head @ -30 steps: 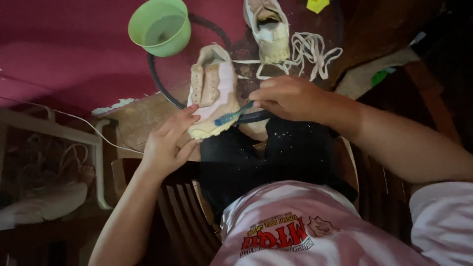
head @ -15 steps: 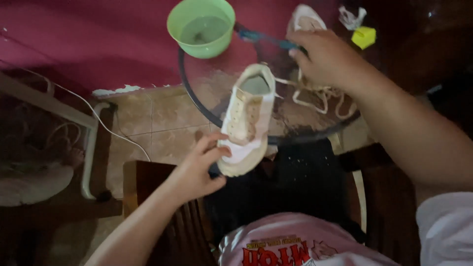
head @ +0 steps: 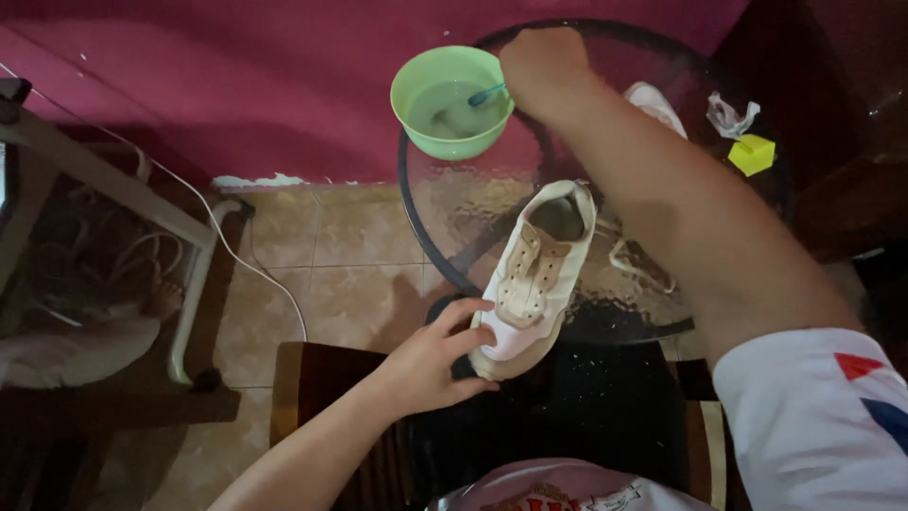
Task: The person scrubs a white sneaker with a toothbrush, repeatedly dipping the brush into a green bowl of water and brushing the upper, sides, and sole. The shoe is rotated to access different areas while the other shoe and laces remain on the table.
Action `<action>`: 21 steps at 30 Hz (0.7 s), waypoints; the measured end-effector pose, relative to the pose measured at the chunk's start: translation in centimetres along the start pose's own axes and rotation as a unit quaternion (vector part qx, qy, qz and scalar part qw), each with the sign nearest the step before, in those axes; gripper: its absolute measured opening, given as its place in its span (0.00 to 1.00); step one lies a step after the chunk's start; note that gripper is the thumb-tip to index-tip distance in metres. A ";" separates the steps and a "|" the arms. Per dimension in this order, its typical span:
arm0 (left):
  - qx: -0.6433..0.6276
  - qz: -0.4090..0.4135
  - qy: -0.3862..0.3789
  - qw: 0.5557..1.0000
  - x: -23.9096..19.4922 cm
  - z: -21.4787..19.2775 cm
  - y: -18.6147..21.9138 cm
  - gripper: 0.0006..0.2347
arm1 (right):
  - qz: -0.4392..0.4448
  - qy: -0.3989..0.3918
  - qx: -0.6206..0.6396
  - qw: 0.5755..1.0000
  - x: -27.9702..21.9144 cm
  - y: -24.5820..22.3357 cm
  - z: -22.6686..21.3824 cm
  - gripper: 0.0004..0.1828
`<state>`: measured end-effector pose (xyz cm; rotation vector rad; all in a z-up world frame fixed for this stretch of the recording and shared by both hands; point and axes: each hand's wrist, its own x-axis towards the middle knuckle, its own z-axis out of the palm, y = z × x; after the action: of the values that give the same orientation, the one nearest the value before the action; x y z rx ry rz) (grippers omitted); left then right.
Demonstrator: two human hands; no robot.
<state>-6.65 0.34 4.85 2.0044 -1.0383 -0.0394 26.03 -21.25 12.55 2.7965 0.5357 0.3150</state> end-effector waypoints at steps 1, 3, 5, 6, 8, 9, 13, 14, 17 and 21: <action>0.001 0.000 0.001 1.000 0.1 -0.1 -0.1 0.19 | -0.001 0.002 0.000 1.000 0.6 -0.2 0.1 0.20; 0.007 0.016 0.012 1.000 0.3 -0.4 -0.1 0.19 | 0.004 -0.049 -0.006 0.999 1.8 -0.7 0.2 0.20; 0.020 0.007 0.011 1.000 0.4 -0.4 -0.2 0.19 | 0.003 -0.050 -0.018 0.999 2.8 -0.9 0.7 0.21; 0.029 -0.002 0.007 1.000 0.3 -0.3 -0.2 0.19 | 0.002 -0.054 -0.030 0.998 3.2 -1.1 1.0 0.23; 0.034 0.006 0.009 0.999 0.3 -0.3 -0.3 0.20 | 0.009 -0.060 -0.030 0.998 4.2 -1.2 2.0 0.23; 0.037 0.016 0.006 0.999 0.4 -0.3 -0.3 0.20 | 0.020 -0.069 -0.031 0.997 4.7 -1.3 2.5 0.23; 0.002 -0.029 0.004 1.000 0.1 0.1 -1.3 0.26 | 0.052 -0.140 -0.045 0.988 3.3 -2.4 0.7 0.23; 0.019 -0.015 0.018 1.000 0.0 0.2 -1.4 0.27 | 0.051 -0.105 -0.041 0.992 3.7 -2.1 1.5 0.23; 0.039 0.005 0.044 0.998 -0.1 0.4 -1.6 0.26 | 0.028 -0.049 -0.049 0.997 3.1 -0.8 0.8 0.22; 0.038 0.021 0.066 0.997 -0.1 0.3 -1.8 0.24 | 0.009 -0.023 -0.071 0.997 2.7 3.1 1.1 0.15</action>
<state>-5.65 0.70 3.34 2.0240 -1.0104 0.1550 29.79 -23.20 12.85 2.6655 0.4592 0.2812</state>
